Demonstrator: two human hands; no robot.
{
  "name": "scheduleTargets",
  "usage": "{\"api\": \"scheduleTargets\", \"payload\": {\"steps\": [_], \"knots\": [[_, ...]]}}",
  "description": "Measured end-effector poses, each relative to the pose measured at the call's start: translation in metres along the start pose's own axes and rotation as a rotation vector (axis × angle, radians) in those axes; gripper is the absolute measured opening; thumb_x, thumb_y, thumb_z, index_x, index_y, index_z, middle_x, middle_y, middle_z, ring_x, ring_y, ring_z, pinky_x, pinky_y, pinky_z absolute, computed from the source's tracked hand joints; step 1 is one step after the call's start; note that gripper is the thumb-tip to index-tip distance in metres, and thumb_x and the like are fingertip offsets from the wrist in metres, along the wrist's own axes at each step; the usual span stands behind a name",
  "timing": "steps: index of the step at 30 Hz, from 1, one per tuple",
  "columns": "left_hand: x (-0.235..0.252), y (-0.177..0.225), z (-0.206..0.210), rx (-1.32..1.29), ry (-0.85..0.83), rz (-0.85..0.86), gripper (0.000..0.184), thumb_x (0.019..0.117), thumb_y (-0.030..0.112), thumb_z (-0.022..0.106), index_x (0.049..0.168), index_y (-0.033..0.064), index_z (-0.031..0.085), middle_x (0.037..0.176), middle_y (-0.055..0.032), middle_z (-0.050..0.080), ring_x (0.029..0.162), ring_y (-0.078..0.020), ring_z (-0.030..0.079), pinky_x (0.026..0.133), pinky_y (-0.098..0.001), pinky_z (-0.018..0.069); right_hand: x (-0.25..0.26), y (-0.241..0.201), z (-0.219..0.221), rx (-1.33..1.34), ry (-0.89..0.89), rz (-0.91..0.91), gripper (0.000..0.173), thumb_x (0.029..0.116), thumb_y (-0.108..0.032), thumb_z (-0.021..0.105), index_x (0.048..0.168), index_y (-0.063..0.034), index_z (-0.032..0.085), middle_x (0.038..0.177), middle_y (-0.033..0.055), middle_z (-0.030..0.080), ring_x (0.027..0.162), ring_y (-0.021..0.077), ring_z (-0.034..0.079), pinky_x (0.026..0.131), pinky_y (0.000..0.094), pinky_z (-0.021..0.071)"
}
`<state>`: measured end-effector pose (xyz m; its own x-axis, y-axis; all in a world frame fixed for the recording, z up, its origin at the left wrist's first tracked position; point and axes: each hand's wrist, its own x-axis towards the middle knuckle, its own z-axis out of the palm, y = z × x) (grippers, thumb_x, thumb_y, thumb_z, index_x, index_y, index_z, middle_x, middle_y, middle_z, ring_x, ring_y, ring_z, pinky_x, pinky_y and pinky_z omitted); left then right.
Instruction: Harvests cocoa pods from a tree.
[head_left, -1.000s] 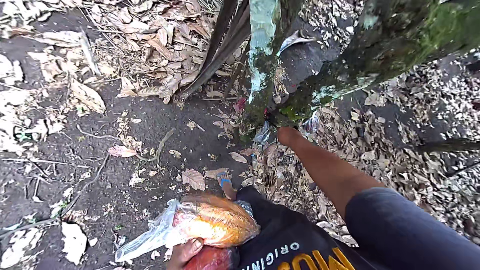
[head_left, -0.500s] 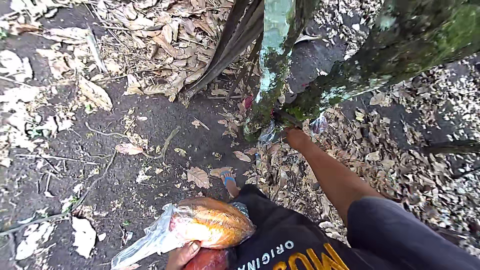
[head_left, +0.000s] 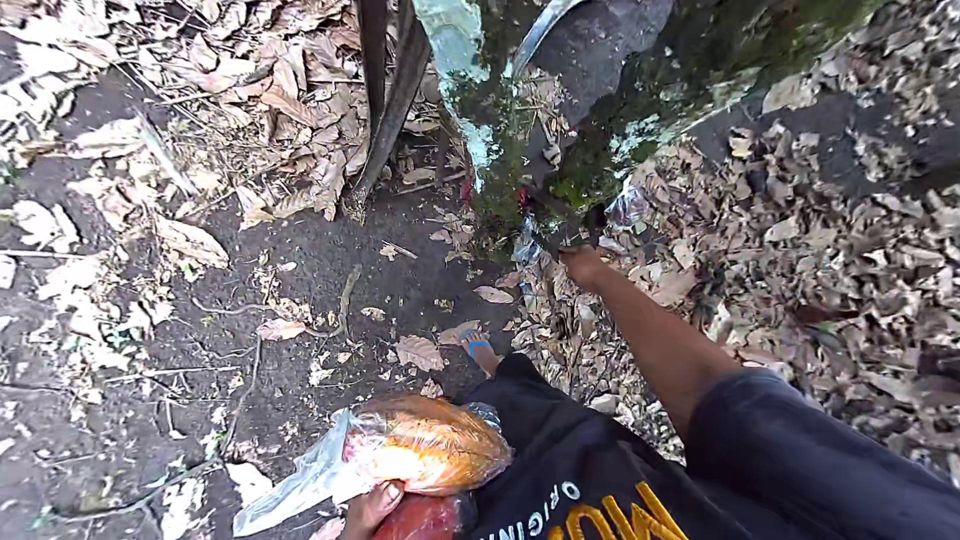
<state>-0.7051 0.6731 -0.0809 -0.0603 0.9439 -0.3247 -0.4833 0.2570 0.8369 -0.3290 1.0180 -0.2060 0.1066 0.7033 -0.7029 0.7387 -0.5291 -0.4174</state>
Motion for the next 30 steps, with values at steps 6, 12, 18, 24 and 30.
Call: {"api": "scheduleTargets", "payload": {"steps": [6, 12, 18, 24, 30], "knots": [[0.005, -0.001, -0.006, -0.012, -0.070, 0.006, 0.019, 0.0938, 0.033, 0.071, 0.112, 0.0332, 0.076, 0.108, 0.0174, 0.076, 0.101, 0.0085, 0.067, 0.094, -0.0138, 0.0520, 0.000, 0.044, 0.076, 0.445, 0.089, 0.020, 0.048, 0.1108, -0.031, 0.043, 0.157, -0.0183, 0.042, 0.100, 0.0139, 0.062, 0.064, 0.0181, 0.051, 0.058, 0.0383, 0.0469], [0.004, 0.010, -0.004, 0.019, -0.028, -0.078, 0.014, 0.0906, 0.036, 0.074, 0.104, 0.0349, 0.078, 0.102, 0.0184, 0.076, 0.097, 0.0094, 0.067, 0.092, -0.0133, 0.0520, -0.025, 0.058, 0.075, 0.812, -0.017, 0.107, 0.048, 0.1113, -0.034, 0.041, 0.158, -0.0250, 0.038, 0.072, 0.0020, 0.049, 0.046, 0.0106, 0.037, 0.041, 0.0276, 0.0345], [0.004, 0.005, -0.005, -0.053, -0.010, -0.072, 0.017, 0.0888, 0.036, 0.076, 0.105, 0.0319, 0.078, 0.103, 0.0147, 0.077, 0.097, 0.0060, 0.069, 0.092, -0.0154, 0.0536, -0.073, 0.076, 0.067, 0.587, -0.031, 0.060, 0.050, 0.1105, -0.032, 0.041, 0.160, -0.0217, 0.039, 0.078, 0.0054, 0.054, 0.048, 0.0134, 0.040, 0.043, 0.0310, 0.0371], [0.003, 0.013, -0.002, 0.028, 0.064, -0.129, 0.019, 0.0828, 0.042, 0.080, 0.100, 0.0331, 0.077, 0.099, 0.0160, 0.076, 0.095, 0.0069, 0.068, 0.089, -0.0153, 0.0542, -0.046, 0.026, 0.029, 0.144, 0.066, -0.052, 0.046, 0.1106, -0.030, 0.042, 0.152, -0.0120, 0.050, 0.128, 0.0253, 0.064, 0.108, 0.0385, 0.065, 0.093, 0.0594, 0.0515], [0.006, 0.013, -0.004, -0.007, -0.027, -0.107, 0.020, 0.0851, 0.040, 0.078, 0.104, 0.0322, 0.077, 0.102, 0.0144, 0.077, 0.098, 0.0056, 0.069, 0.092, -0.0162, 0.0540, -0.017, 0.036, 0.057, 0.471, 0.055, 0.051, 0.044, 0.1086, -0.038, 0.046, 0.149, -0.0201, 0.052, 0.082, 0.0085, 0.057, 0.057, 0.0179, 0.047, 0.051, 0.0375, 0.0438]]}}
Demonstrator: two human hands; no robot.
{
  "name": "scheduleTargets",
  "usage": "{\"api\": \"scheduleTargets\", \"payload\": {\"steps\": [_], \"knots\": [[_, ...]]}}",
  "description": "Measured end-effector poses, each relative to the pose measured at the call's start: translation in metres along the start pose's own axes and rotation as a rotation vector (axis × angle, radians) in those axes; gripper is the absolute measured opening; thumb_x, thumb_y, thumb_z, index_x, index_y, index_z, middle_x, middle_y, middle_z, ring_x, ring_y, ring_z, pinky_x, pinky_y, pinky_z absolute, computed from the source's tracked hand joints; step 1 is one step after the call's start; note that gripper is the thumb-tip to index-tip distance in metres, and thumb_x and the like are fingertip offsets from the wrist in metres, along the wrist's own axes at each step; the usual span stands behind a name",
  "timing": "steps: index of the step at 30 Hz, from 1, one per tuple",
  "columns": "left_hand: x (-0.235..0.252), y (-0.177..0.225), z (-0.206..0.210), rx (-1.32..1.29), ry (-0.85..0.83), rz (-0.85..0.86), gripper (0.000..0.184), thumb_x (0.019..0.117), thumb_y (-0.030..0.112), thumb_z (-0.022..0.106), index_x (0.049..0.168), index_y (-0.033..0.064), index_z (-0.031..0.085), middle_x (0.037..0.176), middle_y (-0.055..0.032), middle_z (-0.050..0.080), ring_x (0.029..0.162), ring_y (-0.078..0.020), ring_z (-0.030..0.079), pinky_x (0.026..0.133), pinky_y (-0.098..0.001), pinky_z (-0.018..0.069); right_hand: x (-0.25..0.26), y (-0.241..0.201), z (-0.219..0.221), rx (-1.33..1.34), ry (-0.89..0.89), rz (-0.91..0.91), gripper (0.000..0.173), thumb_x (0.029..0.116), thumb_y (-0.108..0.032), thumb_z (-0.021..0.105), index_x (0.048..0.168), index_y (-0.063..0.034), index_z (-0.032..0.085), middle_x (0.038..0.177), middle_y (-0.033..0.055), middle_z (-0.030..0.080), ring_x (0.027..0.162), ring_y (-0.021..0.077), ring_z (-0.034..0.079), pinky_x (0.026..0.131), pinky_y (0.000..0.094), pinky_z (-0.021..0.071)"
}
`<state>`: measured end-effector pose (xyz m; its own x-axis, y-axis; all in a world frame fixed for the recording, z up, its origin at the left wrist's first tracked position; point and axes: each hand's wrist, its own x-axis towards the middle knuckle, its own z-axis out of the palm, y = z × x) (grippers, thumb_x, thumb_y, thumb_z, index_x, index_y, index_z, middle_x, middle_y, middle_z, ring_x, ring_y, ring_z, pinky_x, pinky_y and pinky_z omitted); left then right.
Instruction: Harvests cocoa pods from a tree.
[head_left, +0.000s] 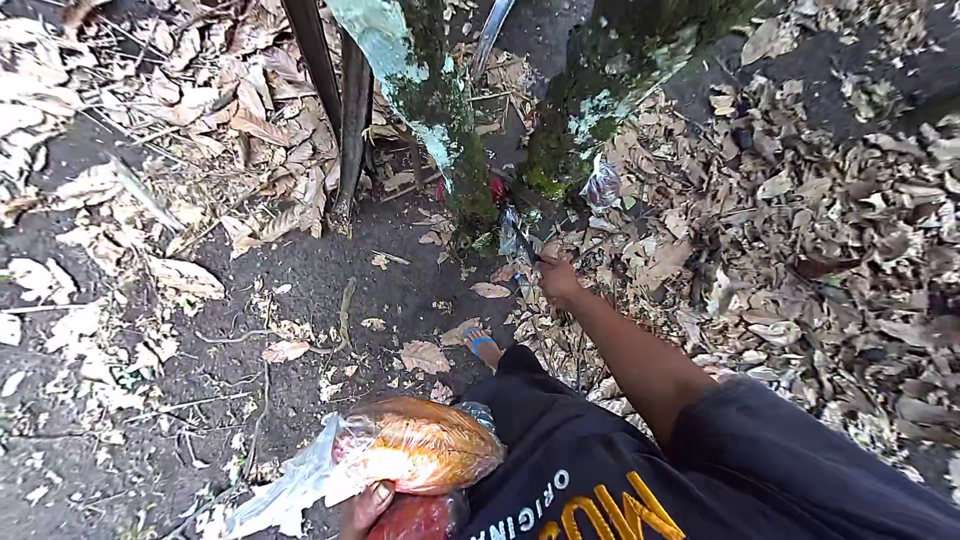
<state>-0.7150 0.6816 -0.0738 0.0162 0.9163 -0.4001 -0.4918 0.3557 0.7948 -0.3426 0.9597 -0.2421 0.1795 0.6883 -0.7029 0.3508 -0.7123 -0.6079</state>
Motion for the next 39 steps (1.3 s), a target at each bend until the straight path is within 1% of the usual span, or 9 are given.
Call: {"api": "scheduleTargets", "payload": {"steps": [4, 8, 10, 15, 20, 23, 30, 33, 39], "knots": [[-0.003, 0.009, -0.001, -0.020, -0.009, -0.014, 0.020, 0.0850, 0.037, 0.079, 0.104, 0.0296, 0.077, 0.102, 0.0111, 0.077, 0.098, 0.0020, 0.070, 0.092, -0.0192, 0.0552, -0.018, 0.019, 0.028, 0.508, -0.058, 0.129, 0.040, 0.1108, -0.038, 0.041, 0.147, -0.0220, 0.049, 0.065, -0.0008, 0.043, 0.043, 0.0101, 0.032, 0.039, 0.0273, 0.0314], [-0.006, 0.017, -0.002, -0.010, -0.034, -0.027, 0.018, 0.0875, 0.039, 0.076, 0.103, 0.0306, 0.079, 0.102, 0.0125, 0.077, 0.098, 0.0038, 0.069, 0.093, -0.0177, 0.0543, -0.035, 0.057, 0.043, 0.795, -0.064, 0.304, 0.031, 0.1113, -0.042, 0.035, 0.115, -0.0149, 0.049, 0.061, -0.0028, 0.041, 0.039, 0.0072, 0.032, 0.035, 0.0230, 0.0305], [-0.011, 0.020, -0.003, 0.037, 0.020, -0.031, 0.016, 0.0850, 0.041, 0.078, 0.099, 0.0324, 0.078, 0.099, 0.0144, 0.077, 0.096, 0.0055, 0.069, 0.091, -0.0160, 0.0545, -0.037, 0.084, 0.043, 0.676, -0.048, 0.302, 0.035, 0.1114, -0.038, 0.037, 0.135, -0.0151, 0.050, 0.063, -0.0013, 0.042, 0.040, 0.0088, 0.032, 0.036, 0.0252, 0.0310], [-0.019, 0.027, -0.003, 0.059, 0.036, -0.054, 0.016, 0.0868, 0.041, 0.076, 0.100, 0.0328, 0.079, 0.101, 0.0146, 0.077, 0.098, 0.0061, 0.069, 0.092, -0.0151, 0.0533, -0.057, 0.127, 0.024, 0.518, 0.079, 0.364, 0.028, 0.1101, -0.035, 0.039, 0.119, -0.0131, 0.054, 0.061, -0.0019, 0.039, 0.040, 0.0096, 0.031, 0.037, 0.0271, 0.0310], [-0.020, 0.026, -0.004, 0.005, 0.033, 0.004, 0.018, 0.0876, 0.043, 0.074, 0.101, 0.0321, 0.079, 0.101, 0.0131, 0.077, 0.098, 0.0044, 0.069, 0.092, -0.0168, 0.0541, -0.097, 0.129, -0.050, 0.350, 0.136, 0.317, 0.034, 0.1084, -0.033, 0.044, 0.132, -0.0117, 0.057, 0.062, -0.0031, 0.041, 0.042, 0.0080, 0.032, 0.039, 0.0271, 0.0323], [-0.020, 0.029, -0.005, 0.019, -0.025, -0.027, 0.017, 0.0881, 0.042, 0.075, 0.102, 0.0322, 0.079, 0.102, 0.0145, 0.077, 0.100, 0.0059, 0.068, 0.094, -0.0155, 0.0528, -0.065, 0.147, -0.066, 0.152, 0.220, 0.332, 0.039, 0.1089, -0.036, 0.044, 0.127, -0.0044, 0.058, 0.085, 0.0088, 0.054, 0.060, 0.0174, 0.047, 0.056, 0.0383, 0.0452], [-0.016, 0.048, 0.035, 0.033, 0.301, -0.237, 0.009, 0.0857, 0.024, 0.074, 0.077, 0.0262, 0.071, 0.082, 0.0095, 0.076, 0.084, 0.0028, 0.070, 0.087, -0.0178, 0.0566, -0.049, 0.070, -0.078, -0.377, 0.218, -0.038, 0.042, 0.1076, -0.035, 0.046, 0.134, -0.0064, 0.061, 0.105, 0.0242, 0.069, 0.094, 0.0403, 0.068, 0.085, 0.0641, 0.0529], [-0.010, 0.014, 0.014, -0.115, 0.028, -0.032, 0.017, 0.0854, 0.037, 0.077, 0.098, 0.0274, 0.080, 0.098, 0.0086, 0.078, 0.096, 0.0003, 0.071, 0.092, -0.0204, 0.0550, -0.026, 0.100, -0.098, -0.721, 0.086, 0.058, 0.045, 0.0993, -0.040, 0.058, 0.125, -0.0036, 0.064, 0.113, 0.0262, 0.069, 0.106, 0.0459, 0.067, 0.089, 0.0719, 0.0503], [0.001, -0.005, 0.027, -0.023, 0.181, -0.080, 0.018, 0.0827, 0.040, 0.081, 0.098, 0.0312, 0.077, 0.098, 0.0137, 0.077, 0.096, 0.0041, 0.069, 0.092, -0.0178, 0.0542, -0.022, 0.058, -0.108, -0.956, 0.065, -0.197, 0.047, 0.1019, -0.047, 0.051, 0.130, -0.0102, 0.063, 0.106, 0.0200, 0.072, 0.098, 0.0423, 0.070, 0.084, 0.0664, 0.0533]]}}
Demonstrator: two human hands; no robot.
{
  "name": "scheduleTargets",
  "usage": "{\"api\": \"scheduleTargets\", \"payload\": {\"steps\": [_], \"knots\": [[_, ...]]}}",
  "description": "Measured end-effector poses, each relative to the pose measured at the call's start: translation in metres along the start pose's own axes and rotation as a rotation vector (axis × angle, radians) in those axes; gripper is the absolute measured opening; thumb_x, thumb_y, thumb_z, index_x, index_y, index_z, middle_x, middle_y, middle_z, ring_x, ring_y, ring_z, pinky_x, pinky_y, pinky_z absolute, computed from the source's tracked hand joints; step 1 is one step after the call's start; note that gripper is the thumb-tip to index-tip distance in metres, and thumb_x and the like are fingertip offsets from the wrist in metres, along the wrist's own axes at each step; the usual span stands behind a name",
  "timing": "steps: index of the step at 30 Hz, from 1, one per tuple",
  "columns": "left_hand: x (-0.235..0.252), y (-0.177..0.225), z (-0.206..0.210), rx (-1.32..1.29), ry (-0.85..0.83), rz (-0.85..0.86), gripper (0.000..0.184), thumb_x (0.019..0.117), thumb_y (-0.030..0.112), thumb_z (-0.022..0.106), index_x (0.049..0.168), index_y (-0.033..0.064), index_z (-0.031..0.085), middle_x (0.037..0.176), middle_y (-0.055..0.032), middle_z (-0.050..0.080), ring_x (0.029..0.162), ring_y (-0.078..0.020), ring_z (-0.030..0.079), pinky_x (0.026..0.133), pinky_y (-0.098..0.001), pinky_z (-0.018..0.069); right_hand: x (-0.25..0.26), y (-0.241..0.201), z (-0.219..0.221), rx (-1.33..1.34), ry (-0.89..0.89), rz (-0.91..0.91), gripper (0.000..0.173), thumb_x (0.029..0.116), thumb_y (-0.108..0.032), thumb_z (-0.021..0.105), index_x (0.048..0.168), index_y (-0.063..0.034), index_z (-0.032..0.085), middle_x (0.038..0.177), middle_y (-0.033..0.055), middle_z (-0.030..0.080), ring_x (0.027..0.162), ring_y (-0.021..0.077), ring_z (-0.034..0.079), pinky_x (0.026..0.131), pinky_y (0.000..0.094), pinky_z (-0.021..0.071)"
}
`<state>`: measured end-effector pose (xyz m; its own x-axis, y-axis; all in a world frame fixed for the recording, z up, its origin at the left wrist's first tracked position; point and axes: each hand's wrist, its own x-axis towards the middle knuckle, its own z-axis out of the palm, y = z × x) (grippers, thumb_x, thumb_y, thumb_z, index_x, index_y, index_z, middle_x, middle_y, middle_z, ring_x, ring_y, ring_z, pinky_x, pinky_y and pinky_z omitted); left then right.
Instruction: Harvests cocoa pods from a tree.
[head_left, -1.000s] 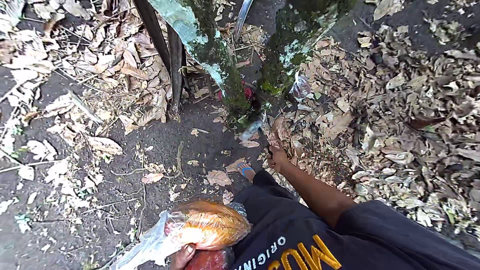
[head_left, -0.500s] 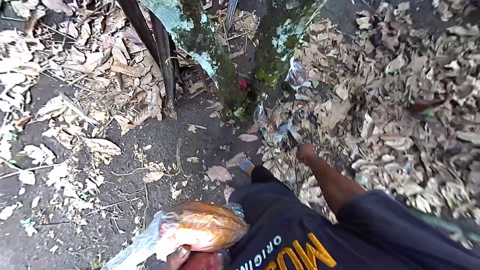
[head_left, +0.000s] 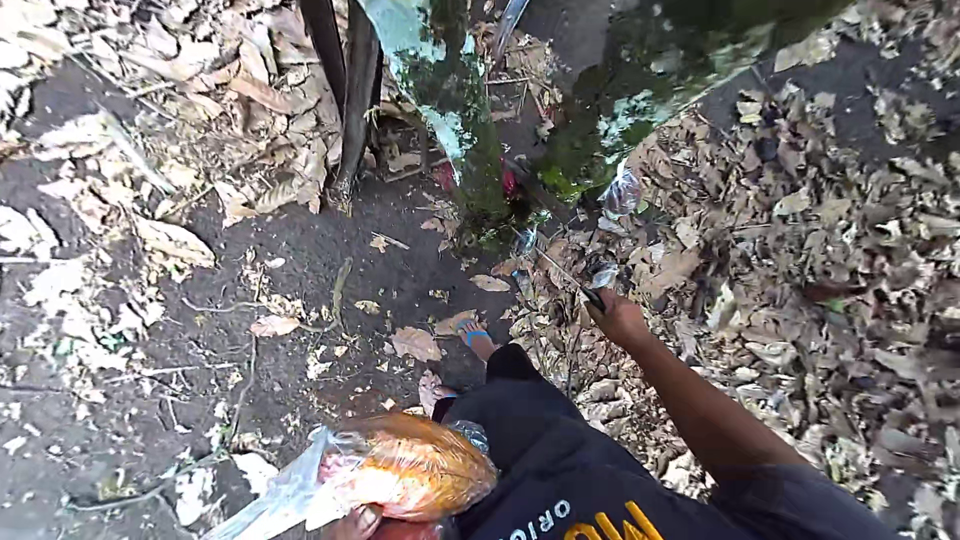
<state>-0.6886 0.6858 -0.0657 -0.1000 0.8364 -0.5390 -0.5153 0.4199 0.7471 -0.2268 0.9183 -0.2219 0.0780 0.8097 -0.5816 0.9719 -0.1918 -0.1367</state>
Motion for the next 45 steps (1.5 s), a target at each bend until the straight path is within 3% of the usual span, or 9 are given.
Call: {"api": "scheduleTargets", "payload": {"steps": [6, 11, 16, 18, 28, 32, 35, 40, 45], "knots": [[0.015, -0.016, 0.011, -0.025, 0.070, -0.237, 0.007, 0.0898, 0.029, 0.074, 0.094, 0.0240, 0.075, 0.091, 0.0086, 0.075, 0.089, -0.0010, 0.070, 0.086, -0.0238, 0.0573, 0.070, 0.011, -0.021, -0.006, -0.113, -0.094, 0.045, 0.1031, -0.045, 0.051, 0.121, -0.0061, 0.064, 0.102, 0.0202, 0.070, 0.096, 0.0399, 0.069, 0.085, 0.0651, 0.0524], [0.037, -0.029, 0.044, 0.111, 0.185, -0.288, 0.011, 0.0934, 0.012, 0.065, 0.087, 0.0183, 0.070, 0.082, 0.0123, 0.071, 0.080, 0.0054, 0.066, 0.080, -0.0162, 0.0546, 0.080, -0.018, -0.044, 0.197, 0.237, -0.558, 0.039, 0.1003, -0.035, 0.062, 0.110, 0.0019, 0.069, 0.100, 0.0188, 0.072, 0.093, 0.0302, 0.071, 0.087, 0.0493, 0.0584], [0.057, -0.027, 0.058, 0.052, 0.115, -0.304, 0.013, 0.0900, 0.021, 0.073, 0.088, 0.0334, 0.076, 0.088, 0.0196, 0.075, 0.084, 0.0103, 0.067, 0.081, -0.0118, 0.0536, 0.169, 0.060, -0.017, -0.298, -0.205, 0.086, 0.045, 0.1023, -0.036, 0.052, 0.129, -0.0009, 0.062, 0.120, 0.0317, 0.066, 0.113, 0.0531, 0.063, 0.091, 0.0768, 0.0466], [0.059, -0.027, 0.055, 0.035, 0.125, -0.278, 0.015, 0.0903, 0.013, 0.072, 0.090, 0.0277, 0.076, 0.088, 0.0181, 0.074, 0.086, 0.0095, 0.067, 0.082, -0.0113, 0.0528, 0.182, 0.053, -0.035, -0.370, -0.291, 0.185, 0.044, 0.1023, -0.035, 0.050, 0.130, -0.0027, 0.061, 0.123, 0.0303, 0.066, 0.116, 0.0524, 0.063, 0.090, 0.0762, 0.0471], [0.078, -0.018, 0.075, 0.006, 0.100, -0.432, 0.015, 0.0910, 0.017, 0.069, 0.089, 0.0296, 0.077, 0.088, 0.0128, 0.077, 0.084, 0.0040, 0.070, 0.081, -0.0172, 0.0573, 0.103, 0.010, -0.056, 0.013, 0.112, -0.498, 0.046, 0.0987, -0.038, 0.063, 0.110, 0.0065, 0.067, 0.091, 0.0229, 0.071, 0.080, 0.0380, 0.071, 0.076, 0.0570, 0.0578], [0.085, -0.024, 0.074, -0.020, 0.071, -0.418, 0.010, 0.0905, 0.024, 0.073, 0.091, 0.0319, 0.079, 0.089, 0.0138, 0.077, 0.084, 0.0046, 0.070, 0.081, -0.0167, 0.0572, 0.168, 0.070, -0.017, -0.359, -0.241, 0.077, 0.046, 0.1048, -0.039, 0.048, 0.129, -0.0018, 0.062, 0.118, 0.0289, 0.068, 0.109, 0.0499, 0.066, 0.089, 0.0733, 0.0499], [0.086, -0.016, 0.074, 0.082, 0.147, -0.479, 0.027, 0.0914, 0.006, 0.061, 0.083, 0.0276, 0.074, 0.083, 0.0150, 0.075, 0.080, 0.0059, 0.068, 0.078, -0.0159, 0.0560, 0.171, 0.072, -0.020, -0.442, -0.317, 0.165, 0.049, 0.1063, -0.041, 0.043, 0.132, -0.0029, 0.060, 0.119, 0.0297, 0.068, 0.110, 0.0520, 0.066, 0.086, 0.0744, 0.0493], [0.092, -0.023, 0.070, -0.001, 0.057, -0.426, 0.014, 0.0885, 0.015, 0.073, 0.092, 0.0277, 0.077, 0.090, 0.0136, 0.076, 0.086, 0.0044, 0.069, 0.084, -0.0176, 0.0562, 0.113, 0.053, -0.048, -0.229, -0.113, -0.131, 0.052, 0.1039, -0.050, 0.051, 0.118, -0.0024, 0.064, 0.096, 0.0236, 0.071, 0.089, 0.0452, 0.070, 0.078, 0.0668, 0.0534], [0.098, -0.017, 0.075, 0.132, 0.057, -0.467, 0.014, 0.0892, 0.016, 0.071, 0.086, 0.0290, 0.076, 0.083, 0.0163, 0.075, 0.079, 0.0070, 0.068, 0.077, -0.0147, 0.0563, 0.110, 0.024, -0.032, 0.046, 0.142, -0.486, 0.045, 0.0993, -0.035, 0.061, 0.113, 0.0078, 0.063, 0.100, 0.0252, 0.070, 0.090, 0.0406, 0.070, 0.082, 0.0576, 0.0574]]}}
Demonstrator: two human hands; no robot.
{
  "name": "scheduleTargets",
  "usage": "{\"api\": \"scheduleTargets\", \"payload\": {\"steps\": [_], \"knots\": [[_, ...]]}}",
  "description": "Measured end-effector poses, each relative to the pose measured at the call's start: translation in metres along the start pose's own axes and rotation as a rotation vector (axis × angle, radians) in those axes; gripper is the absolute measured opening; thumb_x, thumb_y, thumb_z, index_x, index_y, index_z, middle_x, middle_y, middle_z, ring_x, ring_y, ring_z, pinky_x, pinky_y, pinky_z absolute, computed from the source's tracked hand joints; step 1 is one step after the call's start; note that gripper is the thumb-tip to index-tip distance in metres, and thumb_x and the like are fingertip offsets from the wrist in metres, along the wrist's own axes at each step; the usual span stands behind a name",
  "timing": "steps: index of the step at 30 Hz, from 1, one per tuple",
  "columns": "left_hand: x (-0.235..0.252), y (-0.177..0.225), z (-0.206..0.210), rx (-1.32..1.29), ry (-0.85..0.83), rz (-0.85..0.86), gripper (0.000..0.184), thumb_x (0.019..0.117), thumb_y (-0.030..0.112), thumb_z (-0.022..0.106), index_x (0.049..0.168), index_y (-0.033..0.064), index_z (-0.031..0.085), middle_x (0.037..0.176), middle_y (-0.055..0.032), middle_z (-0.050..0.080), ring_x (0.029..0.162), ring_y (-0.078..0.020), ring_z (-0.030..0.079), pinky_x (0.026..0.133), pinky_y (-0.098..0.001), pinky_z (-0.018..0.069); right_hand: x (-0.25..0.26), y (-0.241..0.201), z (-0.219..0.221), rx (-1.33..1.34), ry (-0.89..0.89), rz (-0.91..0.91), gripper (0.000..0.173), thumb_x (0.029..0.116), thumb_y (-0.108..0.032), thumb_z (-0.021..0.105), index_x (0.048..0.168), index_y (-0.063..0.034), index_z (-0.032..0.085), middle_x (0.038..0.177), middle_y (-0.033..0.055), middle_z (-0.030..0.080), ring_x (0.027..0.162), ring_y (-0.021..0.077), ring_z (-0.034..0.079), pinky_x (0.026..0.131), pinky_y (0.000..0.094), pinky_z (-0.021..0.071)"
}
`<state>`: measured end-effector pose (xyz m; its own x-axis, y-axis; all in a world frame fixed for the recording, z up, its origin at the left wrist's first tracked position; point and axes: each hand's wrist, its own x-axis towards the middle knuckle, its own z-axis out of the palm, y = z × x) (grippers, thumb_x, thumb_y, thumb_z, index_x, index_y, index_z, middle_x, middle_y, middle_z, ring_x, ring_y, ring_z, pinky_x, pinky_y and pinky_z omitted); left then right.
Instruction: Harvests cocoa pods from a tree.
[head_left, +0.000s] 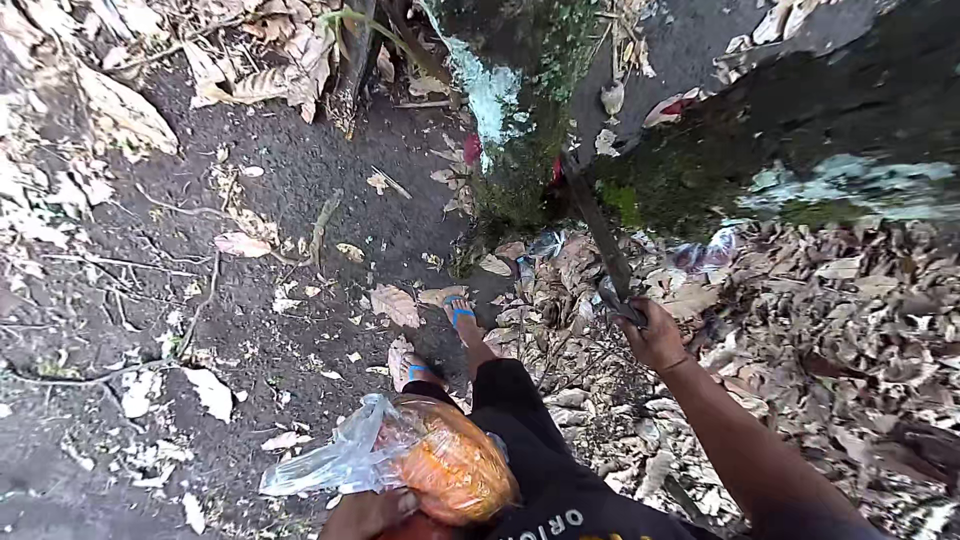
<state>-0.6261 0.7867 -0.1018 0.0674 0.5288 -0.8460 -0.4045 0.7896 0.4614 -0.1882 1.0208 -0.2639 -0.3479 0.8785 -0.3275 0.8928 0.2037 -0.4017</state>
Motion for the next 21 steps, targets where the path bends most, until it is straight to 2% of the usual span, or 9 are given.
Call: {"api": "scheduleTargets", "payload": {"steps": [1, 3, 5, 9, 12, 15, 17, 19, 21], "knots": [[0.000, -0.001, -0.002, 0.006, 0.006, 0.006, 0.013, 0.0892, 0.018, 0.071, 0.086, 0.0297, 0.076, 0.083, 0.0167, 0.075, 0.078, 0.0073, 0.068, 0.076, -0.0145, 0.0561, 0.010, 0.008, 0.010, -0.057, -0.100, 0.121, 0.047, 0.1011, -0.035, 0.058, 0.119, 0.0081, 0.062, 0.105, 0.0268, 0.070, 0.095, 0.0432, 0.070, 0.085, 0.0601, 0.0564], [-0.002, -0.006, -0.001, -0.040, 0.003, -0.019, 0.013, 0.0896, 0.018, 0.071, 0.085, 0.0292, 0.077, 0.083, 0.0152, 0.075, 0.077, 0.0066, 0.068, 0.076, -0.0148, 0.0565, 0.030, 0.044, 0.032, -0.212, -0.418, 0.527, 0.051, 0.1043, -0.041, 0.050, 0.130, 0.0012, 0.058, 0.118, 0.0278, 0.067, 0.110, 0.0470, 0.066, 0.092, 0.0684, 0.0511], [-0.003, -0.001, -0.007, -0.046, 0.000, -0.037, 0.018, 0.0907, 0.014, 0.068, 0.085, 0.0285, 0.077, 0.083, 0.0144, 0.075, 0.079, 0.0059, 0.068, 0.077, -0.0157, 0.0564, 0.046, 0.061, 0.041, -0.311, -0.539, 0.688, 0.048, 0.1037, -0.039, 0.047, 0.134, -0.0031, 0.058, 0.124, 0.0272, 0.066, 0.116, 0.0485, 0.064, 0.091, 0.0727, 0.0487], [-0.010, -0.004, -0.009, -0.121, -0.031, -0.037, 0.014, 0.0907, 0.020, 0.069, 0.087, 0.0293, 0.079, 0.085, 0.0123, 0.077, 0.080, 0.0046, 0.070, 0.078, -0.0165, 0.0574, 0.014, 0.036, 0.019, -0.325, -0.474, 0.537, 0.051, 0.1056, -0.046, 0.043, 0.131, -0.0051, 0.058, 0.111, 0.0271, 0.070, 0.103, 0.0493, 0.068, 0.083, 0.0713, 0.0512], [-0.009, -0.005, -0.011, -0.153, -0.073, -0.006, 0.009, 0.0894, 0.024, 0.073, 0.089, 0.0295, 0.080, 0.087, 0.0114, 0.077, 0.081, 0.0036, 0.070, 0.079, -0.0170, 0.0579, -0.008, 0.004, 0.003, -0.147, -0.224, 0.243, 0.052, 0.1036, -0.046, 0.052, 0.122, 0.0007, 0.063, 0.098, 0.0240, 0.071, 0.088, 0.0434, 0.070, 0.079, 0.0640, 0.0545], [-0.007, -0.010, -0.011, -0.141, -0.050, -0.007, 0.013, 0.0877, 0.017, 0.072, 0.088, 0.0287, 0.079, 0.085, 0.0118, 0.077, 0.079, 0.0038, 0.070, 0.078, -0.0168, 0.0578, -0.008, -0.009, 0.008, -0.037, -0.054, 0.099, 0.048, 0.1007, -0.037, 0.059, 0.117, 0.0073, 0.063, 0.098, 0.0249, 0.071, 0.087, 0.0409, 0.071, 0.080, 0.0589, 0.0571], [-0.007, -0.013, -0.014, -0.127, -0.035, -0.022, 0.014, 0.0876, 0.015, 0.072, 0.088, 0.0278, 0.078, 0.085, 0.0119, 0.077, 0.080, 0.0040, 0.070, 0.078, -0.0167, 0.0577, 0.011, 0.015, 0.025, -0.192, -0.258, 0.358, 0.049, 0.1048, -0.041, 0.050, 0.126, 0.0021, 0.060, 0.108, 0.0256, 0.070, 0.099, 0.0439, 0.070, 0.086, 0.0638, 0.0543], [-0.008, -0.012, -0.012, -0.122, -0.024, -0.032, 0.020, 0.0886, 0.011, 0.067, 0.087, 0.0275, 0.078, 0.085, 0.0125, 0.076, 0.079, 0.0045, 0.070, 0.078, -0.0164, 0.0574, 0.032, 0.051, 0.038, -0.332, -0.467, 0.630, 0.047, 0.1037, -0.039, 0.048, 0.131, -0.0016, 0.059, 0.119, 0.0276, 0.068, 0.110, 0.0483, 0.066, 0.090, 0.0720, 0.0499], [-0.012, -0.010, -0.017, -0.129, -0.006, -0.009, 0.020, 0.0885, 0.010, 0.067, 0.089, 0.0270, 0.078, 0.086, 0.0120, 0.077, 0.081, 0.0035, 0.070, 0.080, -0.0172, 0.0575, 0.042, 0.048, 0.039, -0.398, -0.522, 0.679, 0.049, 0.1045, -0.042, 0.046, 0.133, -0.0044, 0.058, 0.120, 0.0267, 0.068, 0.112, 0.0482, 0.066, 0.088, 0.0726, 0.0501]]}}
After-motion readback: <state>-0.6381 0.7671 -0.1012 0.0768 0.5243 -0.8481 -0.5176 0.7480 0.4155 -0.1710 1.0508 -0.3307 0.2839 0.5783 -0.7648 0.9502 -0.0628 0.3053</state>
